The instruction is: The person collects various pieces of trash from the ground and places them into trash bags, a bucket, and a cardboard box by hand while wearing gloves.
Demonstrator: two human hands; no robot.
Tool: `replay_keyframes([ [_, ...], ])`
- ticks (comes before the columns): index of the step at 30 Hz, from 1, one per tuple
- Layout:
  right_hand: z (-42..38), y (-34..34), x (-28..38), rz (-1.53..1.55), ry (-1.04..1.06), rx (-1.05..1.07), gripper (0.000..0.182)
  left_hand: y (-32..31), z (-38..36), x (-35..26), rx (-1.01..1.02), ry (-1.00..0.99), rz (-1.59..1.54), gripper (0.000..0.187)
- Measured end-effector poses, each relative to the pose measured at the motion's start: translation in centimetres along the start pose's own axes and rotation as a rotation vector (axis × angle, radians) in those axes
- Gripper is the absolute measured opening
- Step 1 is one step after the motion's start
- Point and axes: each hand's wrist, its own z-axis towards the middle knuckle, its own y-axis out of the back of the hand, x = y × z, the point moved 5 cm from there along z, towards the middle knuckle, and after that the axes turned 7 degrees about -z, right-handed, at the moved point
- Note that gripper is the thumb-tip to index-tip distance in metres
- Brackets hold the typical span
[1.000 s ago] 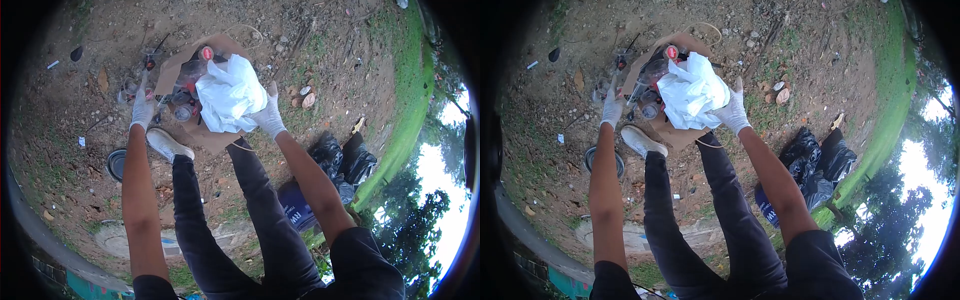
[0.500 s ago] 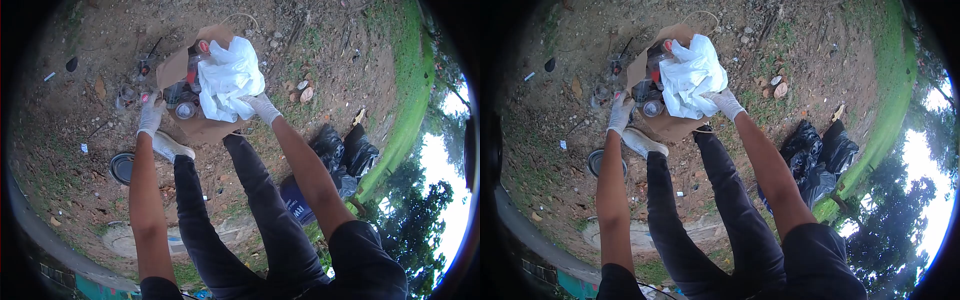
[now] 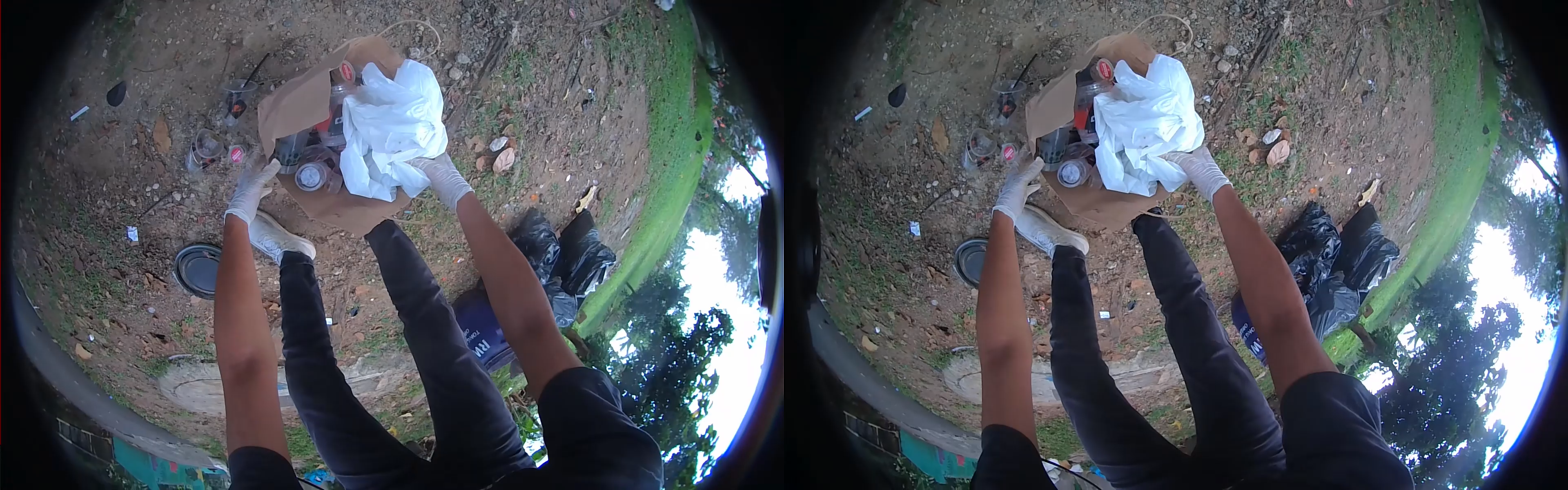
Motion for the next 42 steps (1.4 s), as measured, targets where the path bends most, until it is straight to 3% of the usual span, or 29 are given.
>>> replay_keyframes([
  [3, 0.4, 0.4, -0.7, 0.078, -0.057, 0.055, 0.061, -0.7, 0.1, 0.3, 0.039, 0.015, -0.09, 0.079],
  [5, 0.6, 0.6, -0.8, 0.12, -0.077, 0.061, 0.072, -0.9, 0.3, 0.4, 0.044, 0.005, -0.126, 0.078],
  [8, 1.0, 0.8, -0.8, 0.137, -0.005, 0.074, 0.07, -0.9, 1.1, 1.1, 0.053, -0.013, -0.195, 0.077],
  [10, 1.2, 0.8, -0.9, 0.135, 0.01, 0.069, 0.07, -0.9, 1.7, 1.6, 0.087, 0.032, -0.448, 0.075],
  [14, 1.1, 1.2, -1.0, 0.183, -0.053, 0.093, 0.07, -1.1, 1.3, 1.2, 0.185, 0.006, -0.637, 0.073],
  [16, 1.3, 1.2, -1.2, 0.179, -0.038, 0.104, 0.069, -1.1, 1.3, 0.9, 0.047, -0.031, -0.415, 0.058],
  [23, 1.8, 1.6, -2.4, 0.09, -0.05, 0.083, 0.065, 0.9, 5.2, 3.9, -0.04, -0.072, -0.114, 0.052],
  [25, 1.4, 1.5, -2.1, 0.077, -0.055, 0.058, 0.065, 1.2, 6.4, 3.7, -0.113, -0.29, 0.306, 0.043],
  [28, 1.4, 1.6, -1.1, 0.02, -0.018, 0.021, 0.069, 1.3, 7.6, 4.0, -0.278, -0.261, 0.473, 0.033],
  [30, 2.6, 1.6, -0.4, -0.391, 0.074, -0.006, 0.091, -0.2, 6.2, 1.8, -0.306, -0.282, 0.56, 0.033],
  [31, 2.1, 1.3, -0.7, 0.022, 0.148, -0.027, 0.106, -0.4, 6.0, 1.6, -0.339, -0.3, 0.65, 0.033],
  [33, 2.6, 1.0, -0.9, 0.153, 0.19, 0.016, 0.111, -0.5, 6.5, 1.9, -0.336, -0.344, 0.699, 0.032],
  [36, 1.6, 2.2, 0.8, 0.008, 0.262, 0.073, 0.112, -0.9, 7.0, 1.9, -0.324, -0.363, 0.731, 0.033],
  [38, 2.0, 2.0, -0.2, -0.218, 0.05, 0.305, 0.106, -0.7, 7.5, 2.1, -0.302, -0.405, 0.701, 0.037],
  [39, 1.9, 2.1, -0.2, -0.233, 0.097, 0.291, 0.088, -0.4, 7.5, 2.7, -0.294, -0.378, 0.721, 0.038],
  [42, 3.0, 2.2, 0.4, -0.299, 0.049, 0.36, 0.087, 0.4, 9.0, 4.4, -0.275, -0.421, 0.716, 0.042],
])
